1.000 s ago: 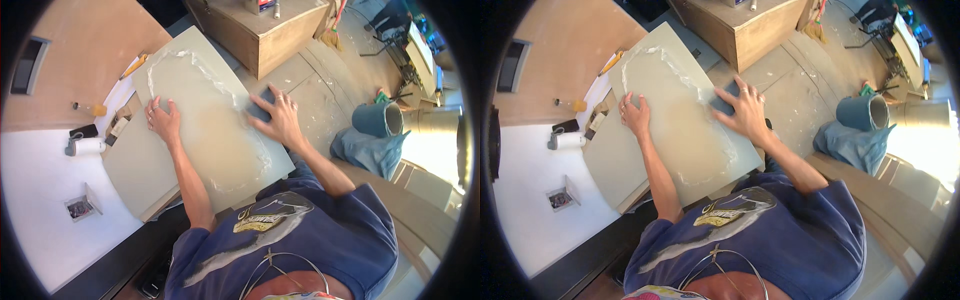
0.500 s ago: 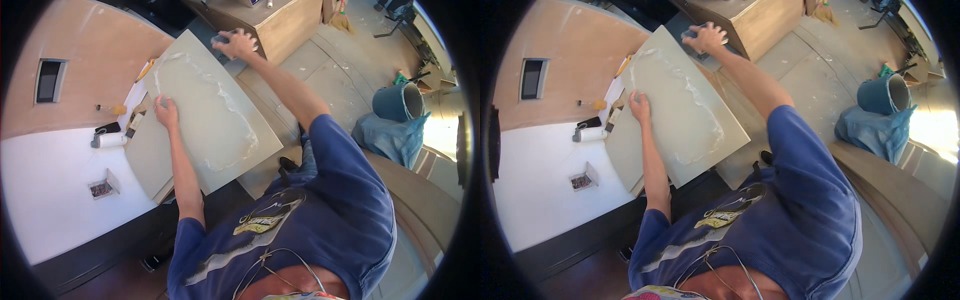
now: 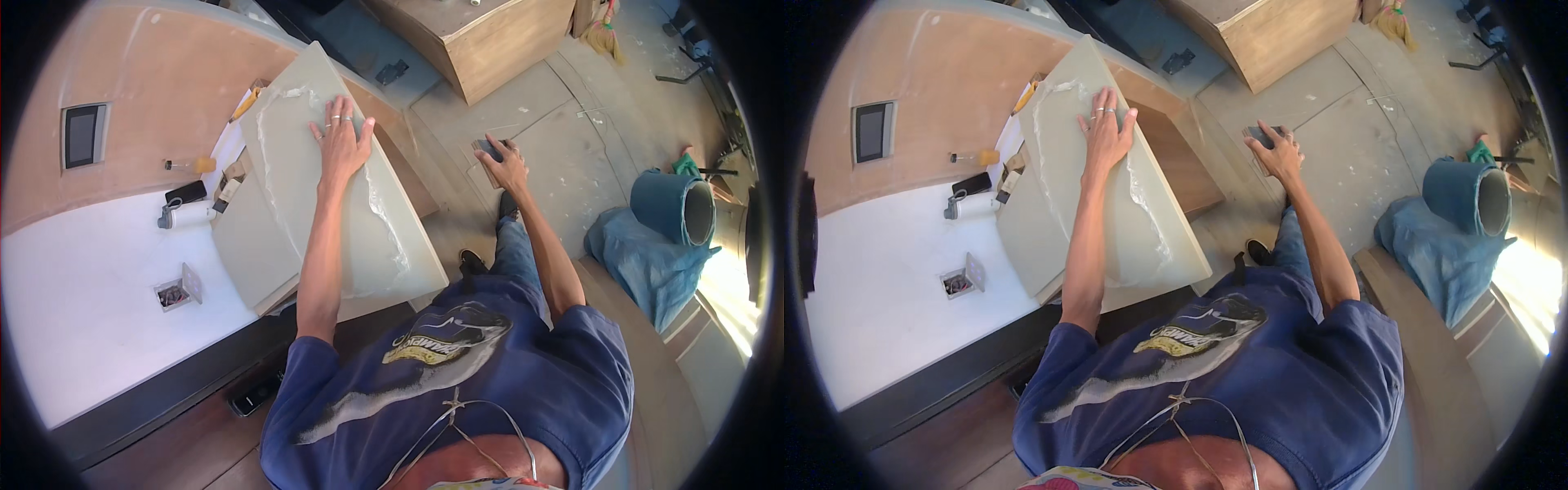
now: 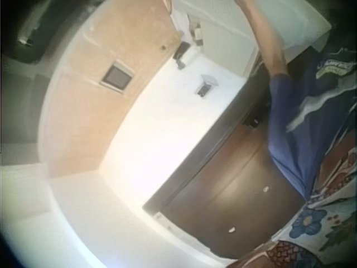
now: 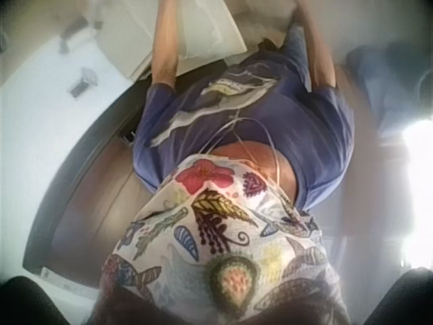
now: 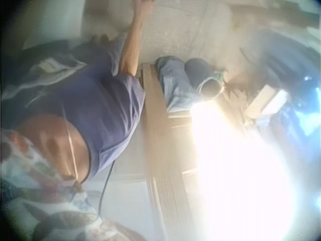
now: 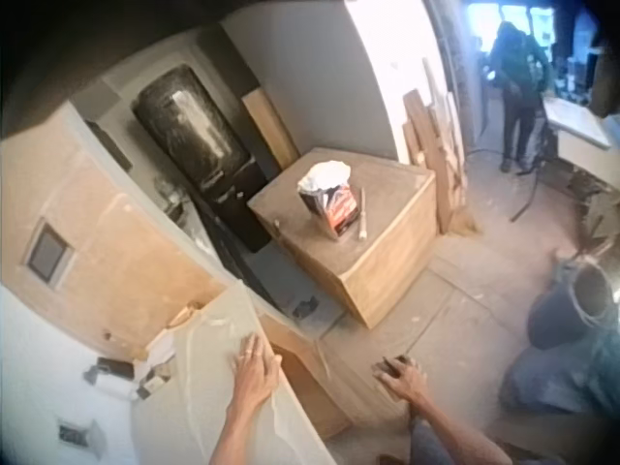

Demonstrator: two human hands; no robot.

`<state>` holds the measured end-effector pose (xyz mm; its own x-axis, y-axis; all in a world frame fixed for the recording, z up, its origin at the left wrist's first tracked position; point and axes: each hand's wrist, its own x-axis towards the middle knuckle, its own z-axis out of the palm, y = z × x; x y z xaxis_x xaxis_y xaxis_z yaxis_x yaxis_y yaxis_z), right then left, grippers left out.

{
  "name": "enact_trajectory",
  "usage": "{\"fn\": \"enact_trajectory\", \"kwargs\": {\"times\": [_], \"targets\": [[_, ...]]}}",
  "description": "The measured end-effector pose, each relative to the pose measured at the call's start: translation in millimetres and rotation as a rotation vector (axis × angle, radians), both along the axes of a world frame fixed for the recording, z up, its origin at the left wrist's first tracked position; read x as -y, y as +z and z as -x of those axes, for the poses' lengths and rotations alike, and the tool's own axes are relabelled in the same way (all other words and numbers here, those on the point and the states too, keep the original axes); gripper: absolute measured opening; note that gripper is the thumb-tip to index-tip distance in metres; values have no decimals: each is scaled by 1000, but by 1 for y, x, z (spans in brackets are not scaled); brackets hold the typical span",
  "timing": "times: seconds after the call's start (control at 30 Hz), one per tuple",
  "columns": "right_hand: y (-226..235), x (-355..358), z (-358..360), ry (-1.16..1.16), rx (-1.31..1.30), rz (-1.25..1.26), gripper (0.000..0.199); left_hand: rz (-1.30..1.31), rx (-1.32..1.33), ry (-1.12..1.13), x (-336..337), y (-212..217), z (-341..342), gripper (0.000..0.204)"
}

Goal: The person sands the surface of a panel using a sanding block, wipes the surface with a cloth, and uses a scraper to refine the edges and remove excess material.

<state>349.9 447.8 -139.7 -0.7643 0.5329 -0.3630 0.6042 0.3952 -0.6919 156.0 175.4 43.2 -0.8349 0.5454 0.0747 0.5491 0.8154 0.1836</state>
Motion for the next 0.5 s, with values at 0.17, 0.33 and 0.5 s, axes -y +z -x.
{"fn": "enact_trajectory", "kwargs": {"times": [0.17,0.33,0.5], "targets": [[-11,-24,4,57,-15,0,73,-194,55,4,1,7,3,57],[-1,-36,35,199,-16,17,73,-81,3,58,-9,0,5,55],[12,-23,64,322,-95,25,71,-119,-7,95,-18,8,-4,53]]}}
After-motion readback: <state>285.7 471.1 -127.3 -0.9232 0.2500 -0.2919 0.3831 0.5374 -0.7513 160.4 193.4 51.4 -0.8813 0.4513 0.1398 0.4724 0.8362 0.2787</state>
